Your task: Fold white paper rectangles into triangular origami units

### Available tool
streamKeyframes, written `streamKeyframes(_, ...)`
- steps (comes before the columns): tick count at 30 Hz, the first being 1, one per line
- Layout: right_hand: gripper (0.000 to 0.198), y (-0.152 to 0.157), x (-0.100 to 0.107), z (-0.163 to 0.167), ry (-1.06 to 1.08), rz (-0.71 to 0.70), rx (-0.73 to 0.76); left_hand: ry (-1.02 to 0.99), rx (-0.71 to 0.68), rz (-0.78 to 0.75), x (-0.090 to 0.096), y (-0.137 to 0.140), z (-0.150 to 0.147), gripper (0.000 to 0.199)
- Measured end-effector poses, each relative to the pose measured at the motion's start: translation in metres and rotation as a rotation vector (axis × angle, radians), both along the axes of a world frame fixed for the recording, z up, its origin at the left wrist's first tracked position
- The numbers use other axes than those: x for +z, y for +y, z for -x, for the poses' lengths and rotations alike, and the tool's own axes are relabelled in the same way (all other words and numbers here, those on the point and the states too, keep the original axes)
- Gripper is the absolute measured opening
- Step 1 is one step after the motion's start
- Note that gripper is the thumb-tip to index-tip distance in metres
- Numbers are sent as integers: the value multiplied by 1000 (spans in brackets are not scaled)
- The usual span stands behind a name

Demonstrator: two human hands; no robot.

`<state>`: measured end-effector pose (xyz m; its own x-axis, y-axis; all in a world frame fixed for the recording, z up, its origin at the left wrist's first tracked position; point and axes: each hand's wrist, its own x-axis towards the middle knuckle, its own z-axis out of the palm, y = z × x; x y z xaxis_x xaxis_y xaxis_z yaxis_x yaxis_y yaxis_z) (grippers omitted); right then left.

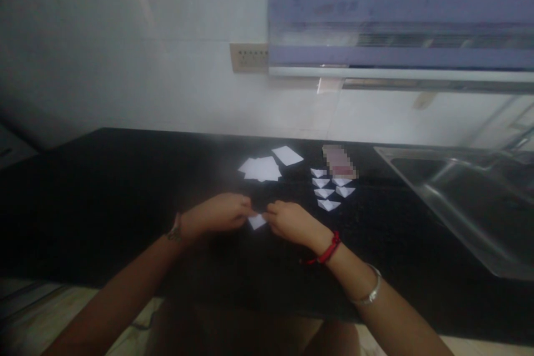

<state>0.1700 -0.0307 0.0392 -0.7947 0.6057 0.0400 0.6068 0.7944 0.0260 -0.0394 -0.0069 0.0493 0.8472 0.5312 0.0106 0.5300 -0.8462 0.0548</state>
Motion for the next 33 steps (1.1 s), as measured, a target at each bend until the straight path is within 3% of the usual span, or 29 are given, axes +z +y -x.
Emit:
streamKeyframes(12,29,0,2,1,-27,-8,6,15,7,-15,0,-2,-1,28)
streamKeyframes(26,22,-1,12,-9,-31,46,4,40,90,11,0,-4,-3,34)
streamKeyframes(33,24,-1,16,-12,-37,25,-65,25,69,5,-3,-3,-2,30)
